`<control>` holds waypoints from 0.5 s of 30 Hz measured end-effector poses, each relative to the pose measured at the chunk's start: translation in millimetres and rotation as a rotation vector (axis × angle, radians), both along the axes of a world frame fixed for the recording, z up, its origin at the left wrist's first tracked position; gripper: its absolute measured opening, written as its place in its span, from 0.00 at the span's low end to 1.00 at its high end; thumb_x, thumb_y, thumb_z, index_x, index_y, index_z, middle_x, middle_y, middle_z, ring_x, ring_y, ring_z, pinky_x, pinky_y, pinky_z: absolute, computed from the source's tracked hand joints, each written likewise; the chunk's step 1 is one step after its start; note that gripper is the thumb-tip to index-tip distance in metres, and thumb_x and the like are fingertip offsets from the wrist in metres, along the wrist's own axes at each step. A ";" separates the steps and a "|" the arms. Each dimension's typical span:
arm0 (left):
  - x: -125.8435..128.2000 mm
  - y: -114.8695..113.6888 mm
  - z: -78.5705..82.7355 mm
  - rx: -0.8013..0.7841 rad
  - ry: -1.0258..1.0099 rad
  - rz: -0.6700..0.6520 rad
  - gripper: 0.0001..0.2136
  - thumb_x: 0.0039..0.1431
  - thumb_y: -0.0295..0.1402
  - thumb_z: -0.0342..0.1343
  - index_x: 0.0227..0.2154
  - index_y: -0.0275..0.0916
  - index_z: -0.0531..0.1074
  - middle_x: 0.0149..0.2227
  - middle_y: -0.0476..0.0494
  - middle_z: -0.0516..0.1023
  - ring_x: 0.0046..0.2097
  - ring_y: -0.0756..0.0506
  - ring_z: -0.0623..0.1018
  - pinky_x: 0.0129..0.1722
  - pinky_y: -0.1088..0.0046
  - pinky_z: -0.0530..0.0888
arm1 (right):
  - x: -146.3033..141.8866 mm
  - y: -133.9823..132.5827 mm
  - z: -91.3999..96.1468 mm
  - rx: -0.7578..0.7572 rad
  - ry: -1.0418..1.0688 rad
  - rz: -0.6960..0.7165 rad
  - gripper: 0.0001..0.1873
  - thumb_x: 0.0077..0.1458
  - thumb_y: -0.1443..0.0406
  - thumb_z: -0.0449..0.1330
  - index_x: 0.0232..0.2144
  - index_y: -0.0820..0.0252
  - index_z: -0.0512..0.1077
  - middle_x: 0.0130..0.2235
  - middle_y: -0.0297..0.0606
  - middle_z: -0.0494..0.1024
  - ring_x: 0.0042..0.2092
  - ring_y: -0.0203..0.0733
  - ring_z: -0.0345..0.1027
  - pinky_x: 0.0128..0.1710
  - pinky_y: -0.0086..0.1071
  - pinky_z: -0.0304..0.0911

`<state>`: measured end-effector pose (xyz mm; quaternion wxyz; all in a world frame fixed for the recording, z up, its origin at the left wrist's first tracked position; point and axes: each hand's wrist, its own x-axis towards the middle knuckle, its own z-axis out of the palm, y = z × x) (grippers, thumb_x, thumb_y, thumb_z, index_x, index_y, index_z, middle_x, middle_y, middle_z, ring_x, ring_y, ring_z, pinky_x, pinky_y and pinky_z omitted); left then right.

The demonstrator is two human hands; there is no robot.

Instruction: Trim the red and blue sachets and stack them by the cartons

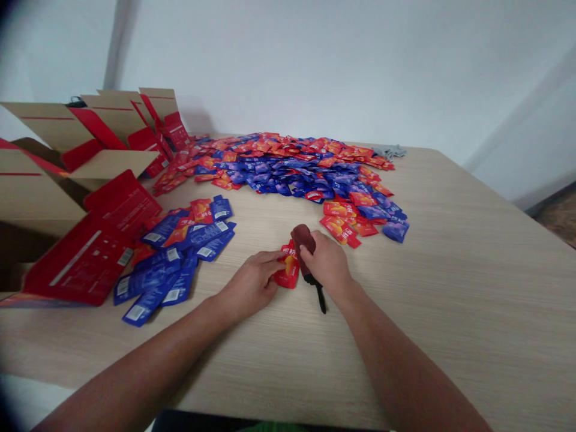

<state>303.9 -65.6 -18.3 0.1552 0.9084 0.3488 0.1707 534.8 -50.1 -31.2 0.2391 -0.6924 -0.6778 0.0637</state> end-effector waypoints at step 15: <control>-4.7 3.9 15.4 -0.004 0.135 -0.087 0.24 0.69 0.36 0.56 0.67 0.45 0.71 0.65 0.37 0.75 0.72 0.29 0.65 0.72 0.38 0.59 | -6.3 -13.1 13.8 0.239 0.436 -0.036 0.12 0.59 0.55 0.65 0.39 0.56 0.76 0.34 0.36 0.81 0.34 0.44 0.72 0.35 0.35 0.63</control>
